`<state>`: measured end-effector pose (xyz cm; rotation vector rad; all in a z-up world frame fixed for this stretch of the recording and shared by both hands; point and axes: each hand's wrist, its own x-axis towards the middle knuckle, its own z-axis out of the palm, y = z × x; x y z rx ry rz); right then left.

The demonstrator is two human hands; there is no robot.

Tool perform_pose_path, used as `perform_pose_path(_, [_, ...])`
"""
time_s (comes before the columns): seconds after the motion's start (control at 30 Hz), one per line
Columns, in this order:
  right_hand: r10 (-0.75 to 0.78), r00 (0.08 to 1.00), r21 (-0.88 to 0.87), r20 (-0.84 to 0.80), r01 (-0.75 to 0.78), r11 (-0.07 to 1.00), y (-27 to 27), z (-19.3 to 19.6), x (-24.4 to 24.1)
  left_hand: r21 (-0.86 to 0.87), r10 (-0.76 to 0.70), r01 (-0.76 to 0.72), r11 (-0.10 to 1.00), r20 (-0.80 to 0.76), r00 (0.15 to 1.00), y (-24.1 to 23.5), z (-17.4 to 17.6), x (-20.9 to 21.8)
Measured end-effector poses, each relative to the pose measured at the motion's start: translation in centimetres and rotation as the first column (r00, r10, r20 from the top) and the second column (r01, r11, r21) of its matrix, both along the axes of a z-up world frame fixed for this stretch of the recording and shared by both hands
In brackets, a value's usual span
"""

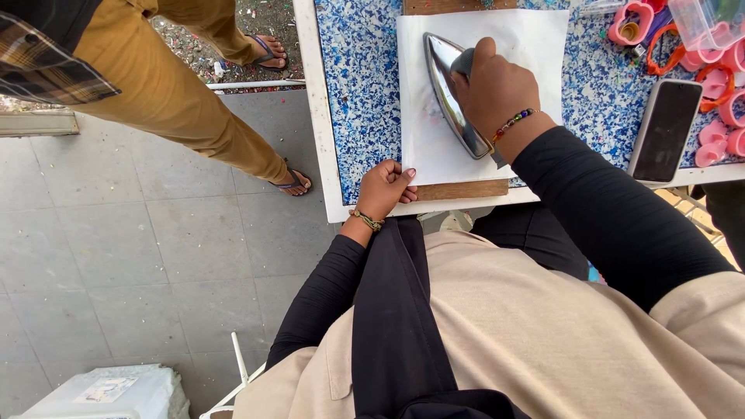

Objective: The person scoops mixed-color plastic shards from a container onto a sheet of paper, spreads them into a small pile, covers them with another sheet, and uses a hot iron to melt the shards together. The process is repeated with additional shards and ironing to fuse the material.

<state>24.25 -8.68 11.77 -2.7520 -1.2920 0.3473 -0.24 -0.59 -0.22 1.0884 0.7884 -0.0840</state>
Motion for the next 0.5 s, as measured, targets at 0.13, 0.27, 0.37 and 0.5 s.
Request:
perform_pose_path(0.13, [0.010,0.998,0.041,0.058,-0.012,0.999,1.0,-0.8,1.2,-0.004,-0.012,0.012,1.000,-0.020,1.000,0.0,0.6,-0.3])
perform_pose_path(0.27, [-0.004,0.997,0.066,0.071,-0.001,0.998,0.9,-0.9,1.9,0.026,-0.022,0.023,0.999,-0.012,1.000,0.1,0.2,0.0])
perform_pose_path(0.37, [0.012,0.997,0.017,0.072,-0.013,1.000,0.2,0.1,0.7,0.030,-0.012,0.012,0.999,0.006,1.000,0.2,0.1,-0.2])
perform_pose_path(0.5, [-0.006,0.998,-0.092,-0.061,0.000,0.996,-2.6,2.7,-2.5,0.036,-0.017,0.017,0.999,-0.002,1.000,0.0,0.4,-0.1])
